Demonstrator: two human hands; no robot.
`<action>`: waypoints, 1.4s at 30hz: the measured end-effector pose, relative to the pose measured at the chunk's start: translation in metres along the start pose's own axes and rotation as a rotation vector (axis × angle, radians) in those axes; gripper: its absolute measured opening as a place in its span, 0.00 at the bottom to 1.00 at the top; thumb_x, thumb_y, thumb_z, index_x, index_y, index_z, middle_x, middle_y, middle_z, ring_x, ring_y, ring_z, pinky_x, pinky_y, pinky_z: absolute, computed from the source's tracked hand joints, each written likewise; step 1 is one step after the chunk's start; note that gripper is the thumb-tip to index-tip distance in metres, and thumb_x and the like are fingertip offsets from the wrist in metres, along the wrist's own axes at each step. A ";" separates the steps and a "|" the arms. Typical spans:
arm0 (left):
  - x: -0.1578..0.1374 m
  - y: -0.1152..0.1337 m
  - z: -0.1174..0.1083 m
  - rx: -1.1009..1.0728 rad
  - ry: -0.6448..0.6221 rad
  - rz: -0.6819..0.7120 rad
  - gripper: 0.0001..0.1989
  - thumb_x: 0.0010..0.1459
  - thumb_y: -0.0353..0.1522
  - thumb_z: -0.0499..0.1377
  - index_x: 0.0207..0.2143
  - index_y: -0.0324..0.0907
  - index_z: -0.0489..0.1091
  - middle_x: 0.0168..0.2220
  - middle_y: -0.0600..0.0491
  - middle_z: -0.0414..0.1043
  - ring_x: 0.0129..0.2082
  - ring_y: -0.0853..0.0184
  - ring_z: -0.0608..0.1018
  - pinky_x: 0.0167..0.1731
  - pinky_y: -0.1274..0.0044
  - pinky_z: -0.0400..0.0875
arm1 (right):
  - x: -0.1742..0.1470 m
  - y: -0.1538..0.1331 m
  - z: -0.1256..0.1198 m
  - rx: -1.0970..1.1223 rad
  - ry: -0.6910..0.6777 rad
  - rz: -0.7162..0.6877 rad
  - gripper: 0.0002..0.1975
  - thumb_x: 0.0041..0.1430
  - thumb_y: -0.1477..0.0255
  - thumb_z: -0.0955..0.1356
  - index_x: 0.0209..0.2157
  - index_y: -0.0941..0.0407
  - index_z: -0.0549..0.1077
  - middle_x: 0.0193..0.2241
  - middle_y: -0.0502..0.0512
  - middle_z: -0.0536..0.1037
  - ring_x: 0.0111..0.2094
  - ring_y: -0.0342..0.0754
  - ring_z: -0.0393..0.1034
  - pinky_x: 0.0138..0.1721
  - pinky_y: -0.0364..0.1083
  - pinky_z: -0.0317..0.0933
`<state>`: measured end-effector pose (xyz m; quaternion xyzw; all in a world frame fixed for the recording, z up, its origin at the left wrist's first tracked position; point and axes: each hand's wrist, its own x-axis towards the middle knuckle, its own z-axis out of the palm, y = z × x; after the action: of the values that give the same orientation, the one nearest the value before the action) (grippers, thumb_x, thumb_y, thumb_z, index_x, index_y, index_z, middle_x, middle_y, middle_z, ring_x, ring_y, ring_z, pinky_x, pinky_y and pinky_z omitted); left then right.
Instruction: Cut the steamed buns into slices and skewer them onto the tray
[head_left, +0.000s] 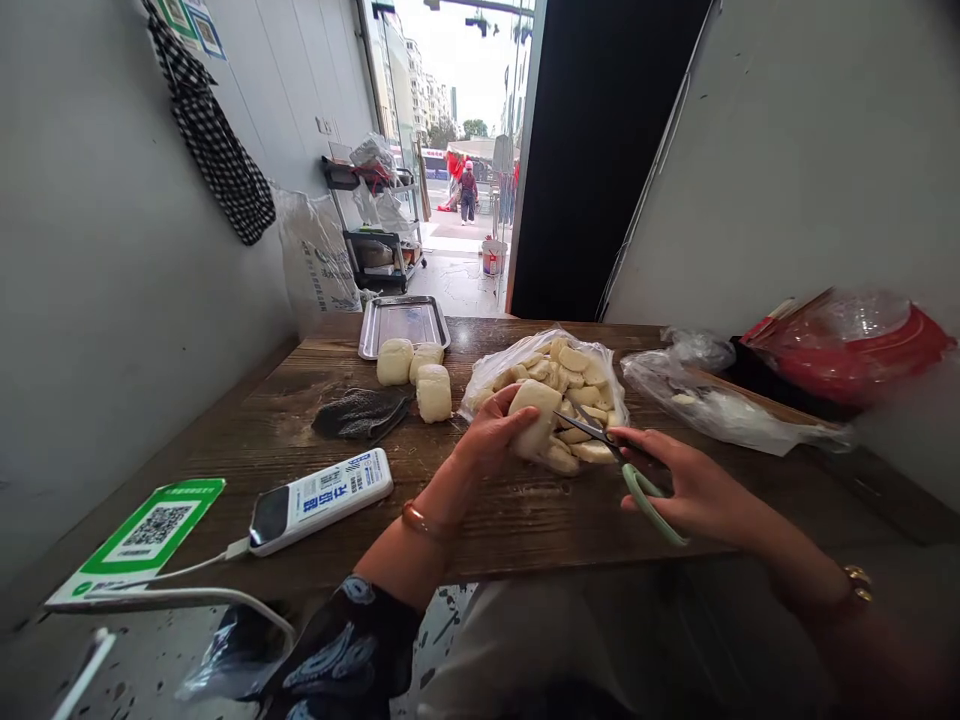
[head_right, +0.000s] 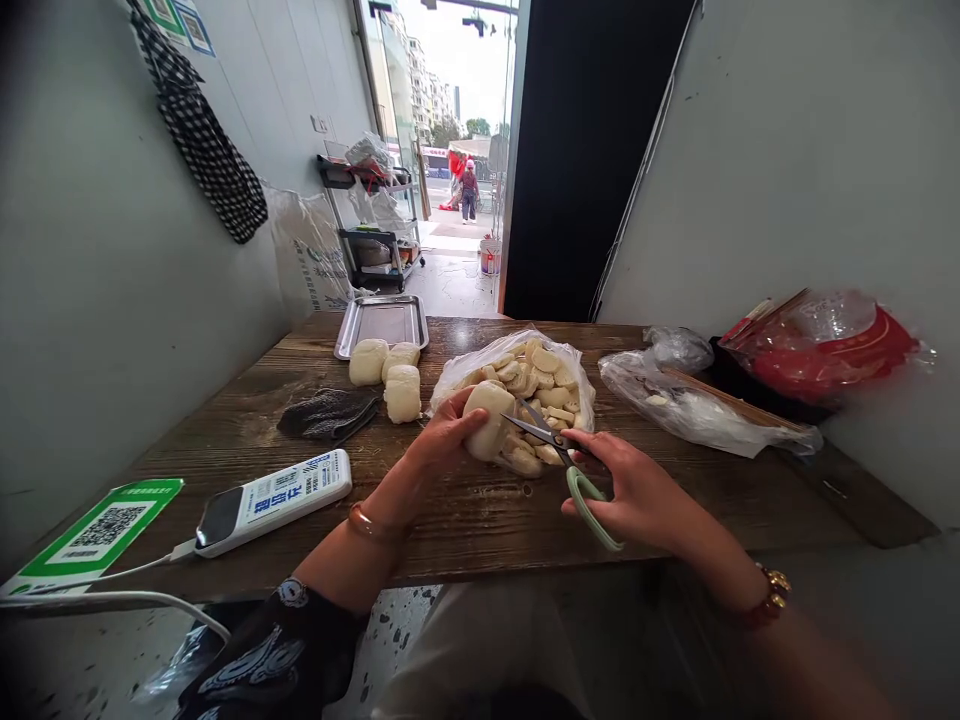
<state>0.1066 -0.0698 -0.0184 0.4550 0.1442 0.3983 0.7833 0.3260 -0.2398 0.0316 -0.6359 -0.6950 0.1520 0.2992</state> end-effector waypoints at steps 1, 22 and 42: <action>0.000 0.000 0.001 0.003 -0.002 -0.002 0.27 0.39 0.40 0.77 0.42 0.39 0.78 0.35 0.50 0.79 0.32 0.66 0.78 0.34 0.76 0.74 | 0.002 0.000 0.000 -0.005 -0.010 -0.005 0.36 0.48 0.62 0.77 0.60 0.52 0.72 0.50 0.58 0.80 0.50 0.60 0.76 0.52 0.56 0.70; 0.001 0.000 0.000 0.060 -0.050 0.027 0.26 0.42 0.41 0.76 0.42 0.38 0.77 0.37 0.50 0.78 0.33 0.67 0.77 0.34 0.77 0.72 | 0.024 -0.015 -0.010 -0.079 -0.192 -0.028 0.33 0.56 0.59 0.73 0.62 0.58 0.72 0.46 0.61 0.83 0.41 0.57 0.78 0.43 0.53 0.71; 0.001 -0.005 -0.004 0.056 -0.046 -0.021 0.24 0.46 0.41 0.74 0.43 0.39 0.77 0.36 0.50 0.78 0.34 0.67 0.76 0.35 0.78 0.70 | 0.022 -0.005 -0.001 0.060 -0.167 0.065 0.34 0.51 0.59 0.74 0.59 0.56 0.74 0.48 0.59 0.82 0.47 0.60 0.77 0.46 0.54 0.71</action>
<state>0.1074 -0.0684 -0.0250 0.4842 0.1420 0.3754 0.7775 0.3228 -0.2192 0.0403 -0.6339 -0.6918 0.2346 0.2541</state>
